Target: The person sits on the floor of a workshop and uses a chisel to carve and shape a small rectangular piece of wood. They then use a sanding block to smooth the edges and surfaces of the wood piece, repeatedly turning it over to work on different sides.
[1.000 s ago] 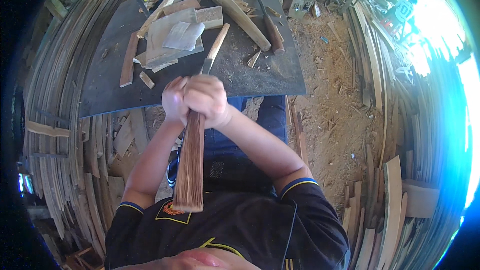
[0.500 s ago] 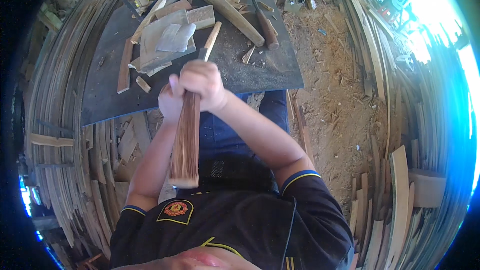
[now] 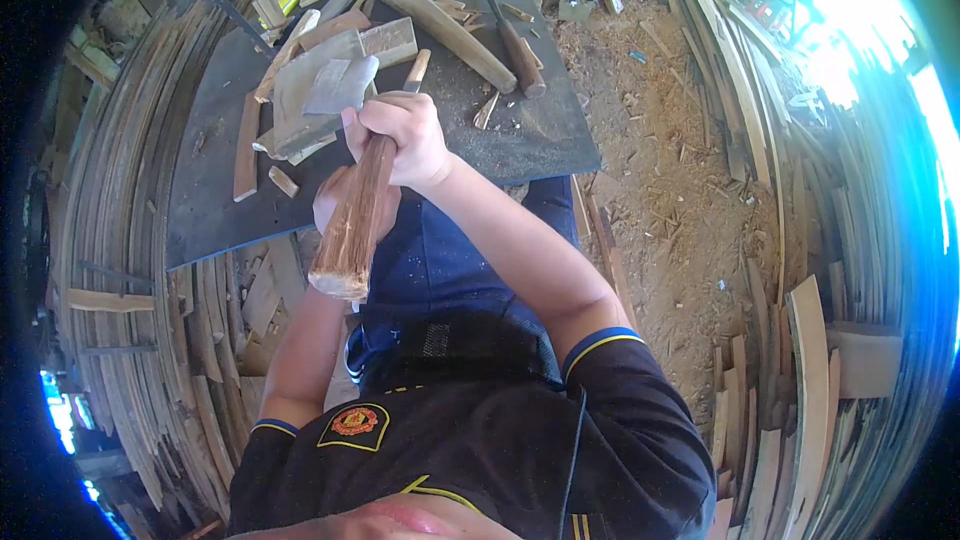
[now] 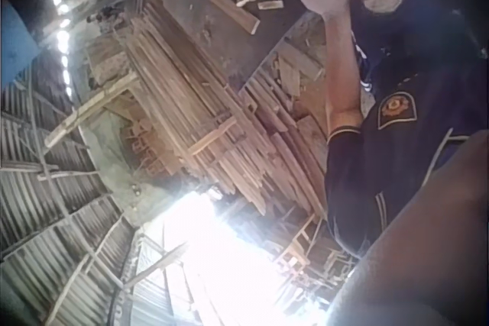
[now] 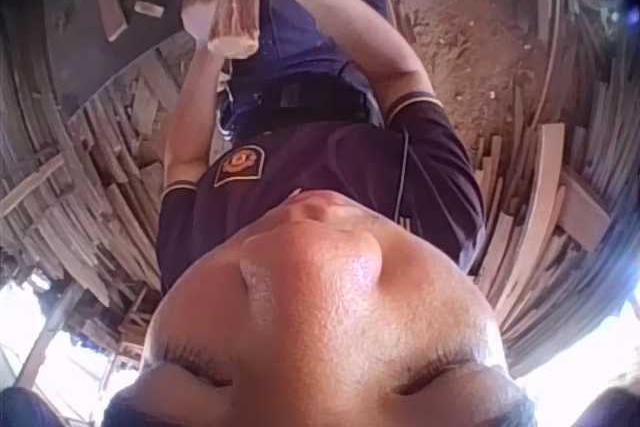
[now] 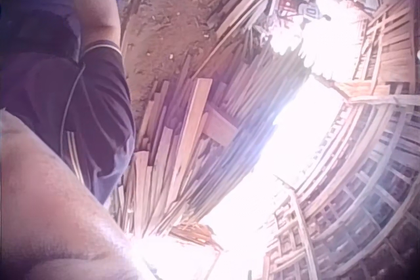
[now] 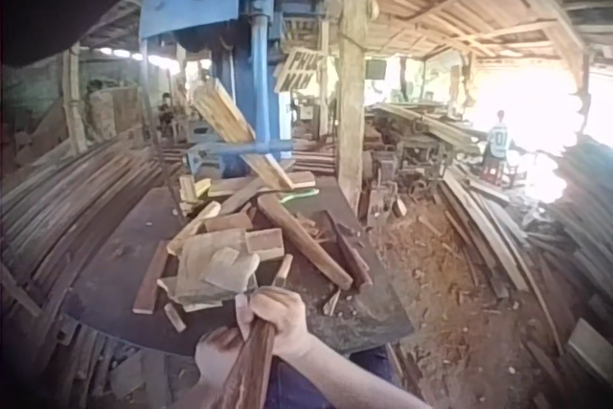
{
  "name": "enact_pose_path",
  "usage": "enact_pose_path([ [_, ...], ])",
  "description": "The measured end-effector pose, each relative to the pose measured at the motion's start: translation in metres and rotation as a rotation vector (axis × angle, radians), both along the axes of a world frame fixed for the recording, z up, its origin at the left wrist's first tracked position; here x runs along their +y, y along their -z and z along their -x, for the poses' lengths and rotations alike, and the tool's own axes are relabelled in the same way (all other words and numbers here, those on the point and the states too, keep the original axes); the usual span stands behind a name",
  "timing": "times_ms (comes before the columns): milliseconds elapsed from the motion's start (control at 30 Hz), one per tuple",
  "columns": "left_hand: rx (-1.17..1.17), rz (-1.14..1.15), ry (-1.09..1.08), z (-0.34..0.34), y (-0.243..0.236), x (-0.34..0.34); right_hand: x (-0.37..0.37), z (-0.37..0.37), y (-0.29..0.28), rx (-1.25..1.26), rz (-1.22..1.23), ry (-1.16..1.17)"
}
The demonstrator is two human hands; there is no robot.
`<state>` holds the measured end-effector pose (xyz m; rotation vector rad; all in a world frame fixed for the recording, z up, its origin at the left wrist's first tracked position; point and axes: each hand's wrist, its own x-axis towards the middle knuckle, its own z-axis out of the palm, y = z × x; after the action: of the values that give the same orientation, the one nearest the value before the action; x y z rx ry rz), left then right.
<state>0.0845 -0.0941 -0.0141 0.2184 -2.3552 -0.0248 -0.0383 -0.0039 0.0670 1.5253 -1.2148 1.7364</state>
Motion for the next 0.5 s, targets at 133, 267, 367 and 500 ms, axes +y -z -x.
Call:
enact_pose_path([
  [133, 0.059, -0.042, 0.004, -0.001, 0.0, 0.001, 0.012, -0.02, 0.003, 0.076, 0.049, -0.099],
  [267, 0.057, -0.082, -0.016, -0.002, -0.002, 0.006, 0.009, -0.015, 0.012, 0.128, 0.028, -0.097],
  [367, 0.024, 0.02, 0.044, -0.002, -0.008, 0.002, -0.009, 0.015, 0.013, 0.016, 0.012, 0.001],
  [500, 0.123, 0.048, 0.011, -0.002, -0.019, 0.009, 0.005, 0.005, 0.006, -0.005, -0.008, 0.01],
])
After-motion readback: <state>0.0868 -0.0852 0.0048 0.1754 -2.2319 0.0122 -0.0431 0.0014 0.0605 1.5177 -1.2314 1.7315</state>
